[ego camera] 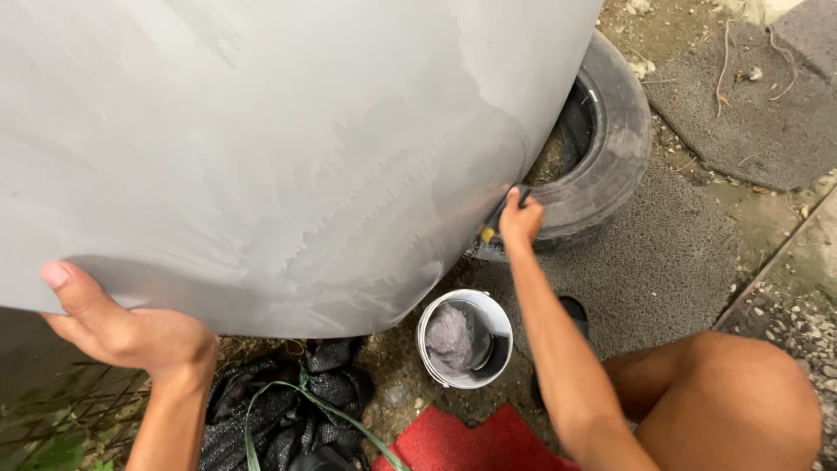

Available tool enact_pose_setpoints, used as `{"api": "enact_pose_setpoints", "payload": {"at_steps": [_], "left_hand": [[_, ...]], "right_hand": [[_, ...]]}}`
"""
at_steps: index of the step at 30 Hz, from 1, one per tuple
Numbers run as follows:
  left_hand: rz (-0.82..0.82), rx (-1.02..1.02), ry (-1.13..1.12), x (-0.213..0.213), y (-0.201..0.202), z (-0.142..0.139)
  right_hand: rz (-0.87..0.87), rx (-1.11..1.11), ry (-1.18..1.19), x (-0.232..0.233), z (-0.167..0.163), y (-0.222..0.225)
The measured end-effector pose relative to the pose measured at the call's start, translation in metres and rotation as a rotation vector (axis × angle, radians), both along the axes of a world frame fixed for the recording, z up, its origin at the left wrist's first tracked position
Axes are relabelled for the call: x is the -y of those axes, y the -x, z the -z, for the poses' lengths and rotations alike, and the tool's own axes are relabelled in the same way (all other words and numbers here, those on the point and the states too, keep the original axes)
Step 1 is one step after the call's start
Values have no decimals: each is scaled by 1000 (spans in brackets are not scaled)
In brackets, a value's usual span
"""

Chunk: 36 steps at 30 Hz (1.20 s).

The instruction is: The person scrubs a large white car part with a wet sponge, repeatedly dipping the sponge into a bucket of water. They wipe the surface in broad strokes and occasionally use a cloth to wipe the part.

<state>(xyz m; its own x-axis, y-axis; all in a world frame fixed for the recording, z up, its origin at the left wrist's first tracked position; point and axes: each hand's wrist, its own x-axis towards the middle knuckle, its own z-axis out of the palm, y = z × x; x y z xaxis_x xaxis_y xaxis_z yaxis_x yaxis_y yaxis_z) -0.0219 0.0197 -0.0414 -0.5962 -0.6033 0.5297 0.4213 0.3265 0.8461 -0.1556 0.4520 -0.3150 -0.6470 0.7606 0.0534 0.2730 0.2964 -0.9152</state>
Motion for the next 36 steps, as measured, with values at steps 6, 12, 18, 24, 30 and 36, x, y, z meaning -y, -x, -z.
{"api": "enact_pose_setpoints", "payload": {"at_steps": [6,12,18,24,30,36], "left_hand": [[44,-8,5,-6,1,-6],[-158,185,-40,-4,3,-8],[82,-11,-106,-4,4,-8],[137,-69,-71,-2,3,-6],[124,-38,-93,-6,2,-12],[181,-81,-137,-10,3,-16]], "right_hand": [[-100,-157,33,99,39,-86],[-70,-54,568,92,54,-77],[5,-17,496,131,36,-88],[-213,-72,455,266,18,-211],[-220,-122,513,224,-3,-186],[-213,-286,26,231,-43,-187]]}}
